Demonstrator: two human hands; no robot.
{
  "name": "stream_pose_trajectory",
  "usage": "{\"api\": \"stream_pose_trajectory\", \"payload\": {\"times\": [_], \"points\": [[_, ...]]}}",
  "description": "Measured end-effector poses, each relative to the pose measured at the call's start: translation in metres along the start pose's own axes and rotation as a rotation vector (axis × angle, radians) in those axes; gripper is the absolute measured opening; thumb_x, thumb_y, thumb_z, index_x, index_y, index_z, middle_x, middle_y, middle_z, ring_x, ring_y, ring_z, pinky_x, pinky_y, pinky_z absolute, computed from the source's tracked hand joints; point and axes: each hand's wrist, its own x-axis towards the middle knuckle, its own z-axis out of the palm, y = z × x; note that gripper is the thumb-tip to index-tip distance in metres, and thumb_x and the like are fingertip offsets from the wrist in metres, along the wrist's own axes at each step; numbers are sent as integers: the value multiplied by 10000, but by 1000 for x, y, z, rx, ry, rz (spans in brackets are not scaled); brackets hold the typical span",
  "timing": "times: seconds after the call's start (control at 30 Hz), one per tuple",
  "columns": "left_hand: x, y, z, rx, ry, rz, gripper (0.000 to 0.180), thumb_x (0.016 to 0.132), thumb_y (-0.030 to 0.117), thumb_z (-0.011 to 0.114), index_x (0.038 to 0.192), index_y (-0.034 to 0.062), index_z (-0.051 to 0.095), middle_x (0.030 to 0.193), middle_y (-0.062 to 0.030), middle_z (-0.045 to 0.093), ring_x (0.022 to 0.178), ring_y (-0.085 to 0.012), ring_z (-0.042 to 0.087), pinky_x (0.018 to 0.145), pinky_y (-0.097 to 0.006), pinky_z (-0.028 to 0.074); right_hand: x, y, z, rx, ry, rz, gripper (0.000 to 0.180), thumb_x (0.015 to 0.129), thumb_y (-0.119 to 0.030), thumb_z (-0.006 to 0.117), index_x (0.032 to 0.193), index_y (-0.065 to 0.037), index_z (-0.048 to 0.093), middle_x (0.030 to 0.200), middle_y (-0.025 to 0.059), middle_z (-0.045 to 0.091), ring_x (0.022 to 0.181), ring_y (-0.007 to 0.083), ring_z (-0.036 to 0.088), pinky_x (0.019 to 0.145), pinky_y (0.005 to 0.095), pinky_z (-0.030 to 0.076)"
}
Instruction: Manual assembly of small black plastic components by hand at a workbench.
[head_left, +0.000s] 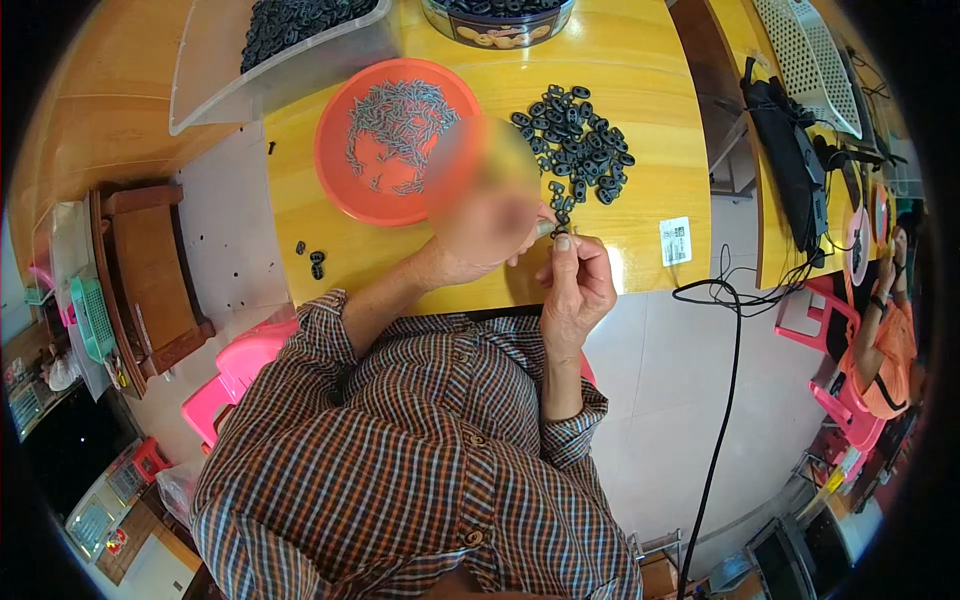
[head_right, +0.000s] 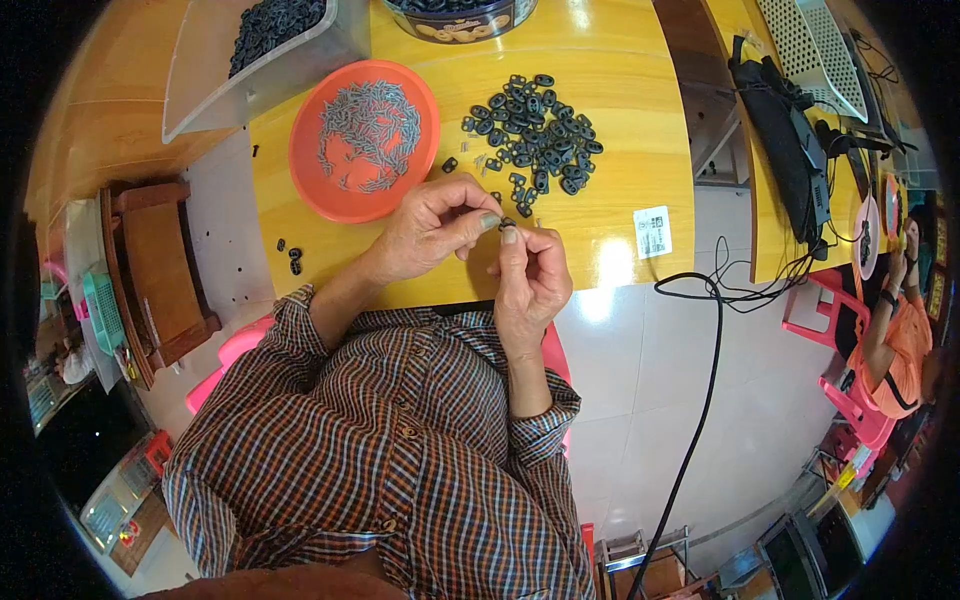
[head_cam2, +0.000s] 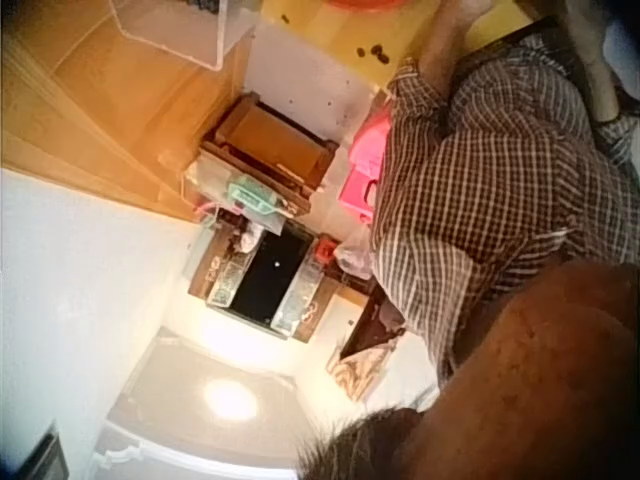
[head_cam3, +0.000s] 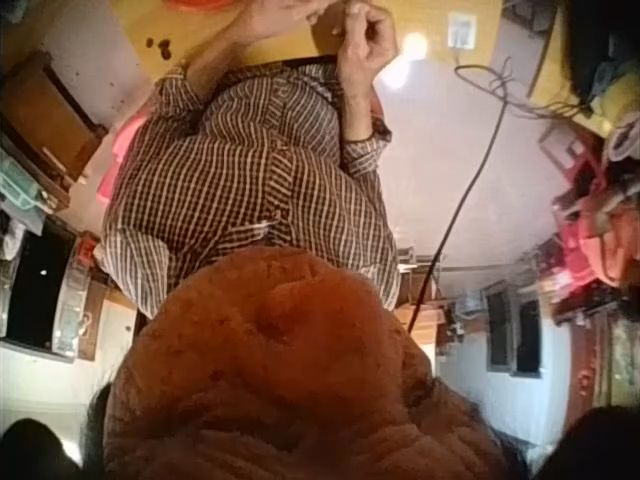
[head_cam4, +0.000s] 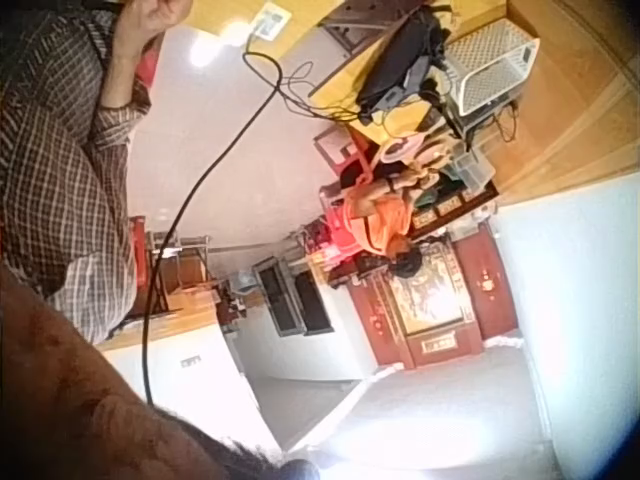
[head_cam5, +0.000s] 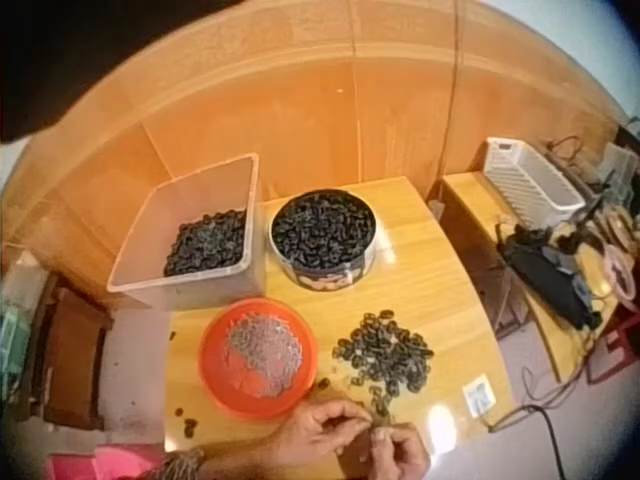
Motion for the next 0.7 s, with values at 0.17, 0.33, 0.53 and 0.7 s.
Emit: {"api": "stream_pose_trajectory", "payload": {"times": [0.17, 0.33, 0.53, 0.7], "points": [[0, -3, 0, 48, 20, 66, 50, 895, 7, 566, 908, -22, 605, 805, -27, 578, 530, -53, 556, 459, -179, 434, -2, 5, -1, -45, 2, -36, 108, 917, -77, 580, 834, -11, 562, 753, 13, 527, 542, 46, 450, 486, 173, 376], [0, -5, -1, 11, 7, 51, 54, 898, 8, 563, 902, -25, 606, 801, -31, 580, 536, -59, 571, 461, -183, 450, 0, 8, -3, -115, -20, -90, 114, 919, -73, 577, 824, -13, 557, 730, -2, 497, 537, 36, 427, 477, 174, 353], [-2, -6, -7, -34, -45, -3, 74, 908, 25, 559, 922, -28, 609, 771, -31, 579, 570, -59, 576, 480, -196, 475, 4, 11, -14, -294, -126, -175, 130, 921, -83, 579, 811, -17, 557, 705, -15, 491, 531, 31, 416, 470, 174, 335], [-3, -9, -6, -160, -43, -65, 117, 931, 58, 540, 971, -37, 596, 761, -36, 587, 587, -71, 582, 517, -213, 497, 3, 2, -4, 9, -62, 112, 159, 933, -142, 579, 817, -35, 565, 637, -27, 491, 510, 31, 414, 469, 168, 332]]}}
